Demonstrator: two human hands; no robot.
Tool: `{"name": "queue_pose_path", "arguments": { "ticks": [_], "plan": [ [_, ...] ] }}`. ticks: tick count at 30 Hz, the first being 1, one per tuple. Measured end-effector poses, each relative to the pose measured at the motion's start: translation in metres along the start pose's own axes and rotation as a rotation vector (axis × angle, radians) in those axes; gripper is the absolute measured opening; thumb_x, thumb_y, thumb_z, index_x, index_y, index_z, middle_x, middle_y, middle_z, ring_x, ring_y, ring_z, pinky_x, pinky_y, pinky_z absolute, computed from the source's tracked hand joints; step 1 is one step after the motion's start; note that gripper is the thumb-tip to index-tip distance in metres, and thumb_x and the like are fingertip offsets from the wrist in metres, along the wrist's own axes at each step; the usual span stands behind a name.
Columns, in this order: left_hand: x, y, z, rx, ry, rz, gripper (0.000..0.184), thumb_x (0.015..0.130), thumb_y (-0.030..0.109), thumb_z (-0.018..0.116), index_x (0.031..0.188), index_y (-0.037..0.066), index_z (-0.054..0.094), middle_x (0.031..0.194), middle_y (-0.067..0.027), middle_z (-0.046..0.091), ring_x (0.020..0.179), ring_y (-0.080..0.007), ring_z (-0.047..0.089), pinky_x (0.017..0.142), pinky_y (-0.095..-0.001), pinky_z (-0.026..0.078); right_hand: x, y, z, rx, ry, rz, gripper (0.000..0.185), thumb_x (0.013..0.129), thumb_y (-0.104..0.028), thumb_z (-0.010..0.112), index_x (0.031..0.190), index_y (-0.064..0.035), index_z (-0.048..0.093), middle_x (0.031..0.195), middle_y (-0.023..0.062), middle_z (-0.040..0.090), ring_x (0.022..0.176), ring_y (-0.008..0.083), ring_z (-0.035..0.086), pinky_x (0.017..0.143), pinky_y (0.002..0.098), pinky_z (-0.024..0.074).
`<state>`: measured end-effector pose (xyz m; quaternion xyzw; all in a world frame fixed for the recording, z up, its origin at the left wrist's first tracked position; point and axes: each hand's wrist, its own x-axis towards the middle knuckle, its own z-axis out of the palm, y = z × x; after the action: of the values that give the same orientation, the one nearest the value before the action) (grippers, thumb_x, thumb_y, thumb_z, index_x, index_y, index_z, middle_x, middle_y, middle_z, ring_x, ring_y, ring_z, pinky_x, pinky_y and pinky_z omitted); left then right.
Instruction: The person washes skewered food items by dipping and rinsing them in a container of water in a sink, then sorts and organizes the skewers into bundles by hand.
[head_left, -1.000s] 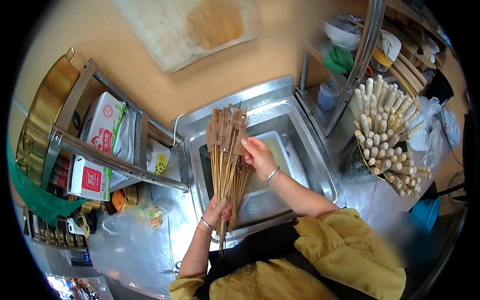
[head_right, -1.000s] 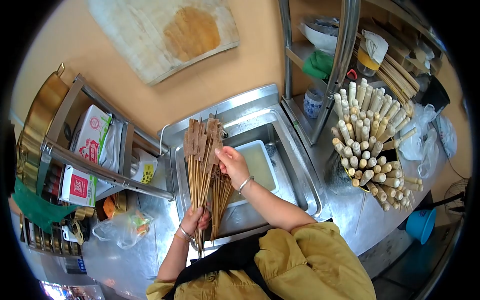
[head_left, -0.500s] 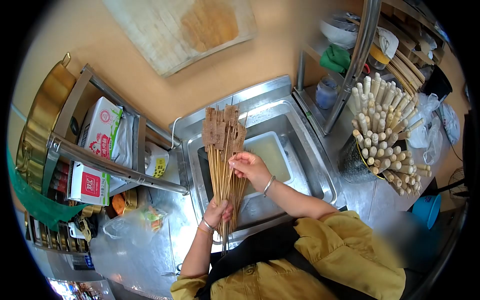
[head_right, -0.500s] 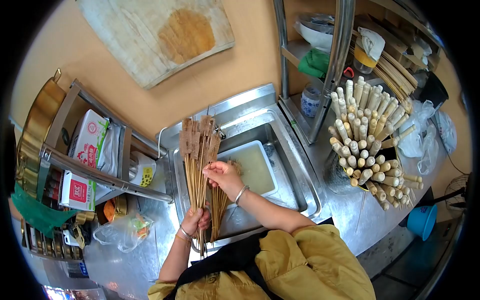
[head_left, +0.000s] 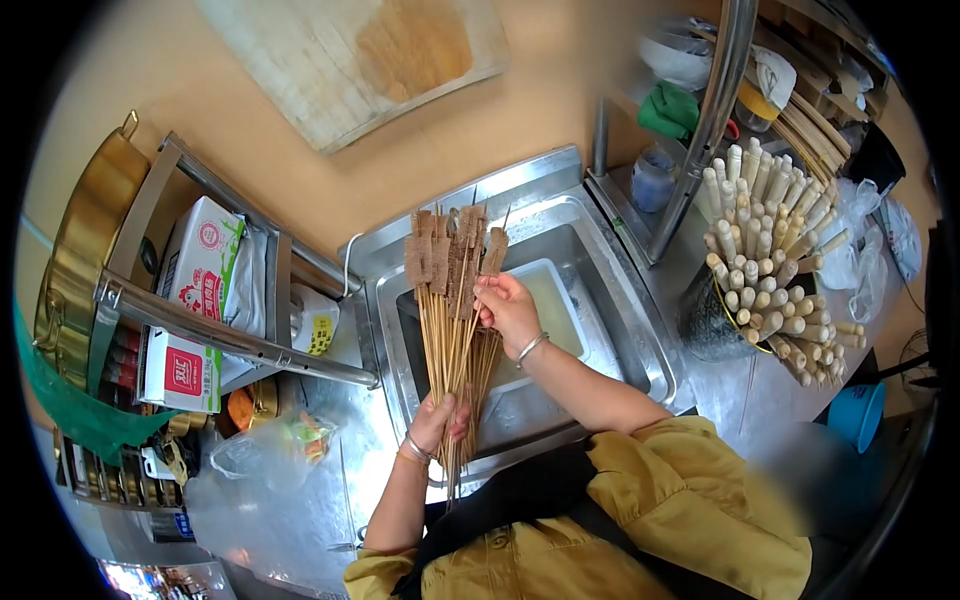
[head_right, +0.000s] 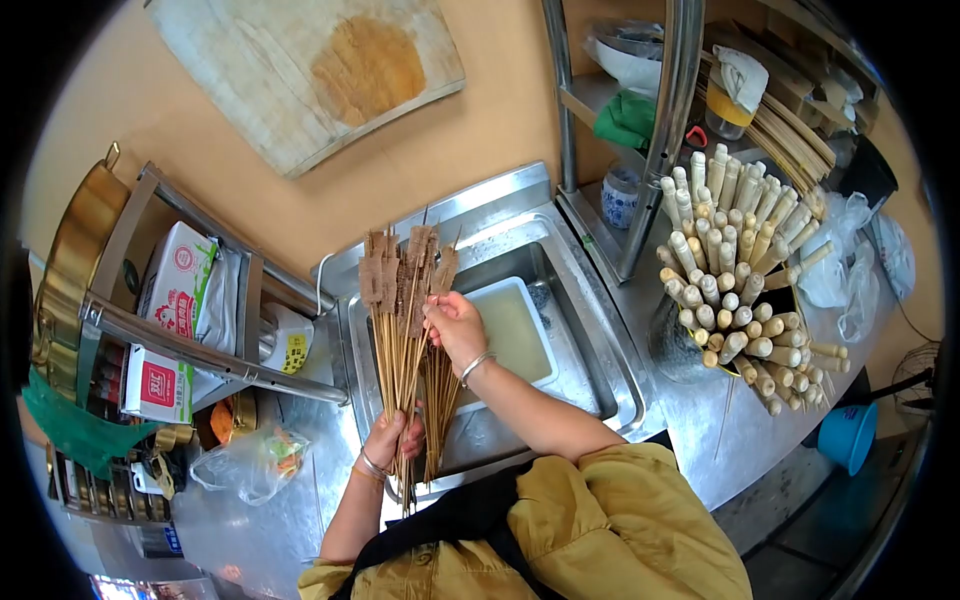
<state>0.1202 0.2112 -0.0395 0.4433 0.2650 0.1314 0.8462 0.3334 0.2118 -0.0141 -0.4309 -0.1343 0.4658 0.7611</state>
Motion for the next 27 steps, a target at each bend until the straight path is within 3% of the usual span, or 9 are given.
{"name": "queue_pose_path", "arguments": {
  "ticks": [2, 4, 9, 14, 20, 27],
  "plan": [
    [0.0, -0.001, 0.0, 0.004, 0.008, -0.002, 0.043, 0.088, 0.037, 0.051, 0.114, 0.004, 0.043, 0.066, -0.0034, 0.044, 0.046, -0.0086, 0.039, 0.043, -0.0214, 0.036, 0.001, -0.003, -0.004, 0.034, -0.074, 0.118, 0.01, 0.083, -0.009, 0.059, 0.09, -0.0071, 0.053, 0.072, -0.0002, 0.055, 0.052, 0.004, 0.046, 0.046, 0.0162, 0.0379],
    [0.0, -0.003, -0.002, 0.018, 0.02, 0.007, 0.042, 0.088, 0.039, 0.051, 0.115, 0.008, 0.044, 0.065, -0.0023, 0.044, 0.044, -0.0072, 0.037, 0.039, -0.0199, 0.034, 0.0, -0.005, -0.006, 0.074, -0.101, 0.115, 0.008, 0.083, -0.009, 0.058, 0.09, -0.0077, 0.053, 0.073, -0.0002, 0.055, 0.053, 0.004, 0.046, 0.047, 0.0164, 0.0383],
    [0.002, -0.001, 0.002, 0.043, 0.061, 0.035, 0.037, 0.089, 0.036, 0.05, 0.107, 0.005, 0.043, 0.066, -0.0048, 0.047, 0.045, -0.0096, 0.042, 0.041, -0.0221, 0.037, 0.0, -0.008, -0.012, 0.198, -0.128, 0.09, 0.008, 0.084, -0.01, 0.057, 0.09, -0.0079, 0.053, 0.072, 0.0006, 0.055, 0.053, 0.0037, 0.045, 0.047, 0.0166, 0.0381],
    [0.004, -0.005, 0.0, 0.132, 0.105, 0.052, 0.027, 0.09, 0.031, 0.048, 0.098, 0.006, 0.041, 0.065, -0.005, 0.048, 0.045, -0.0105, 0.044, 0.041, -0.0225, 0.038, -0.003, -0.016, -0.012, -0.034, -0.217, 0.052, 0.005, 0.086, -0.011, 0.054, 0.088, -0.0067, 0.052, 0.074, 0.0021, 0.056, 0.052, 0.0044, 0.047, 0.047, 0.0185, 0.0406],
    [0.005, 0.003, 0.013, 0.219, 0.099, 0.087, 0.02, 0.091, 0.025, 0.047, 0.096, 0.006, 0.041, 0.065, -0.0046, 0.048, 0.045, -0.0104, 0.044, 0.041, -0.0219, 0.038, 0.003, -0.012, -0.008, -0.098, -0.084, 0.001, 0.01, 0.085, -0.014, 0.057, 0.087, -0.0044, 0.052, 0.068, 0.0011, 0.055, 0.048, 0.0049, 0.047, 0.042, 0.0184, 0.0401],
    [0.004, 0.003, 0.011, 0.344, 0.15, 0.146, 0.017, 0.089, 0.018, 0.051, 0.096, 0.005, 0.041, 0.064, -0.0034, 0.047, 0.046, -0.0103, 0.044, 0.042, -0.022, 0.038, 0.003, -0.014, -0.006, -0.119, -0.089, -0.006, 0.011, 0.082, -0.011, 0.061, 0.085, -0.0046, 0.052, 0.062, 0.0001, 0.053, 0.045, 0.0043, 0.045, 0.038, 0.0176, 0.0375]
  ]
}}
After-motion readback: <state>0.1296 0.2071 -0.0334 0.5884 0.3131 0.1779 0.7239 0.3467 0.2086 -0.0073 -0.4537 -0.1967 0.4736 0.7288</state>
